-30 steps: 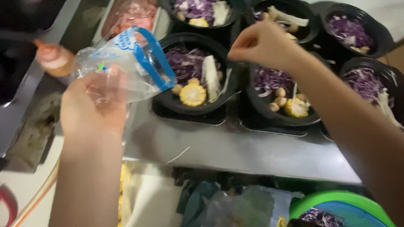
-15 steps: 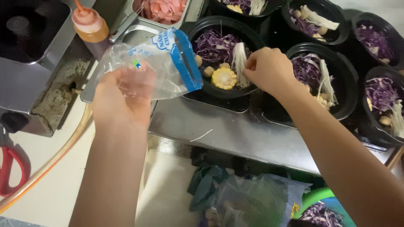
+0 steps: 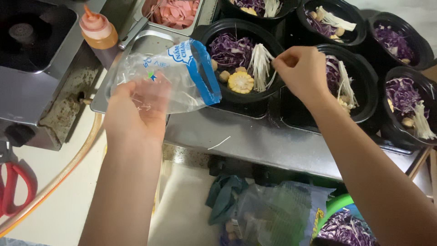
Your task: The person assembles individual food portions by placing shredded purple cabbage, corn pieces, and enoki mushrooms into multiple black bowls arranged on a stainless steel counter. The person uses their hands to distribute the ingredients evenly across the bowls.
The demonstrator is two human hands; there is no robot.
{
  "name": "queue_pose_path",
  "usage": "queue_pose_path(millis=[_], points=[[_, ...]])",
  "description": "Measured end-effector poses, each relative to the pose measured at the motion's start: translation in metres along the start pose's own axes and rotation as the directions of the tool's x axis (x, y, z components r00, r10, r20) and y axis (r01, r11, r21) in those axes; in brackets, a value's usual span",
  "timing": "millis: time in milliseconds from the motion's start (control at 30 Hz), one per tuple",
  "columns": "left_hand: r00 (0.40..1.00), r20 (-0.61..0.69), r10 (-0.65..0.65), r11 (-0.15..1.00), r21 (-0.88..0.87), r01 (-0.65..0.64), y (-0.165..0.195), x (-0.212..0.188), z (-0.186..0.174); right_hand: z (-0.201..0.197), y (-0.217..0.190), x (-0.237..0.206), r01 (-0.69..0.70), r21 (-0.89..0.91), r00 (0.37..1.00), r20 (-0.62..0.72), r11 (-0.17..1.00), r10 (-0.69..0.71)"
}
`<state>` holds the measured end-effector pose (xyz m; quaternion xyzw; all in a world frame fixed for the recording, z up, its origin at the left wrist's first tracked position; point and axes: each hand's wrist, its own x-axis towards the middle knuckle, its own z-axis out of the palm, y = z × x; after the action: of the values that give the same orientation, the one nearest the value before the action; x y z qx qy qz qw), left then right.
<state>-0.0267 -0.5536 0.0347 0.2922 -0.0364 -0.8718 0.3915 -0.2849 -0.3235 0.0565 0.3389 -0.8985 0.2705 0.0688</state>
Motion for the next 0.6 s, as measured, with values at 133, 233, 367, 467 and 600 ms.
queue_pose_path(millis=[133, 233, 367, 467, 600], points=[[1.000, 0.024, -0.003, 1.000, 0.004, 0.003, -0.003, -0.002, 0.004, -0.001, -0.006, -0.001, -0.040, -0.041, 0.994, 0.105, 0.998, 0.044], [0.999, 0.042, 0.001, 0.997, 0.072, -0.004, -0.006, -0.003, 0.007, -0.001, -0.006, 0.002, -0.047, -0.020, 0.996, 0.077, 0.999, 0.049], [0.998, 0.058, -0.002, 0.997, 0.079, -0.003, -0.008, 0.004, 0.014, -0.003, 0.001, 0.014, -0.015, 0.010, 1.000, 0.027, 1.000, 0.015], [0.998, 0.059, -0.012, 0.996, 0.085, 0.007, -0.012, 0.015, 0.017, -0.003, 0.014, 0.027, 0.050, 0.036, 0.998, -0.030, 0.998, -0.049], [0.995, 0.093, -0.035, 0.996, 0.089, 0.026, -0.028, 0.033, 0.031, -0.011, 0.045, 0.050, 0.050, 0.018, 0.997, -0.058, 0.999, -0.049]])
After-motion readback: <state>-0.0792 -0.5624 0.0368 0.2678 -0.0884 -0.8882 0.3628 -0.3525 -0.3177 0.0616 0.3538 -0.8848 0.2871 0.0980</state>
